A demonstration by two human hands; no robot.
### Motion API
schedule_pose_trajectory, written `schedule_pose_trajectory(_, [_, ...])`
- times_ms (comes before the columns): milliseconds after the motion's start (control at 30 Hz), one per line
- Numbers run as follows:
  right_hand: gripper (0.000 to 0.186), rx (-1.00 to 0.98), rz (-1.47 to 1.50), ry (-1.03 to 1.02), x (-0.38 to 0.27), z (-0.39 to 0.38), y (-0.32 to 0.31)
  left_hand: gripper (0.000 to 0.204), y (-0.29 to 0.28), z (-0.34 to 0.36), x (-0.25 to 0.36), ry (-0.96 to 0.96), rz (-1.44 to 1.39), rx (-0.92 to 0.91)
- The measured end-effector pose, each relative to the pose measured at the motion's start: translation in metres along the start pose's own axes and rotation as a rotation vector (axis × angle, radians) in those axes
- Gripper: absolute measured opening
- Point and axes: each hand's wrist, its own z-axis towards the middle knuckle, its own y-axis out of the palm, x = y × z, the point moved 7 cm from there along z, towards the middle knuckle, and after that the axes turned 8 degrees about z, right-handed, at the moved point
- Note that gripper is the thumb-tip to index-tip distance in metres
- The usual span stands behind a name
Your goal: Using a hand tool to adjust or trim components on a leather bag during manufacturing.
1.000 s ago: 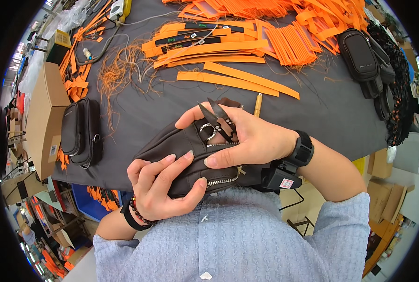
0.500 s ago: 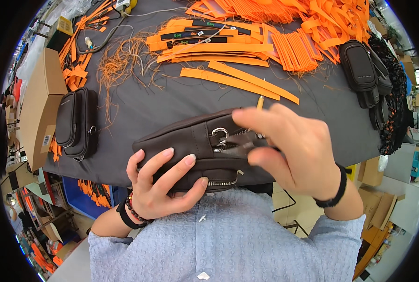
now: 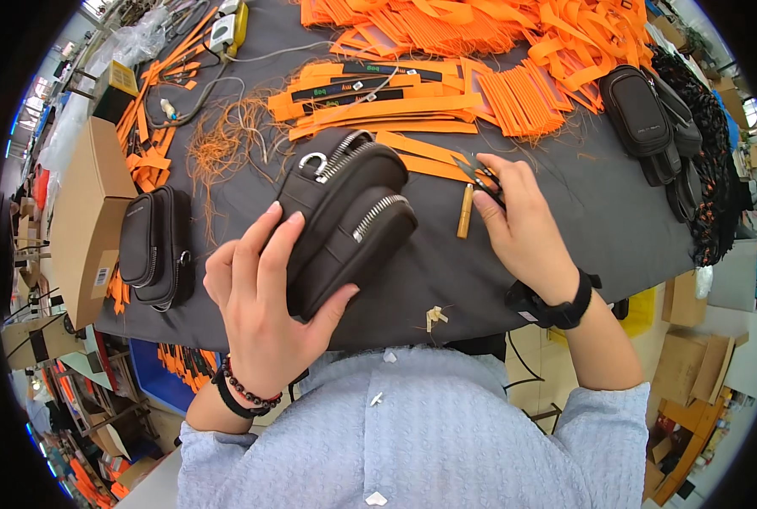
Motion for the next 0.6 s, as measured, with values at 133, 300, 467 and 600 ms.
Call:
schedule_pose_trajectory(133, [0.052,0.123,-0.407,-0.279,-0.026,-0.003,0.009,0.073,0.009,0.000,-0.012,-0.062,-0.160,0.043])
schedule_pose_trajectory(300, [0.047,-0.297,0.410,-0.093,-0.047,0.000,0.057,0.072,0.006,-0.005,-0.002,-0.085,-0.247,0.090])
schedule_pose_trajectory(467, [0.024,-0.472,0.667,-0.073,-0.041,0.014,0.090,0.084,-0.004,-0.020,-0.014,-0.309,-0.773,0.001])
schedule_pose_trajectory(600, [0.020,-0.690,0.994,-0.044,-0.043,0.013,0.105,0.057,0.002,-0.023,-0.037,-0.422,-0.785,-0.235])
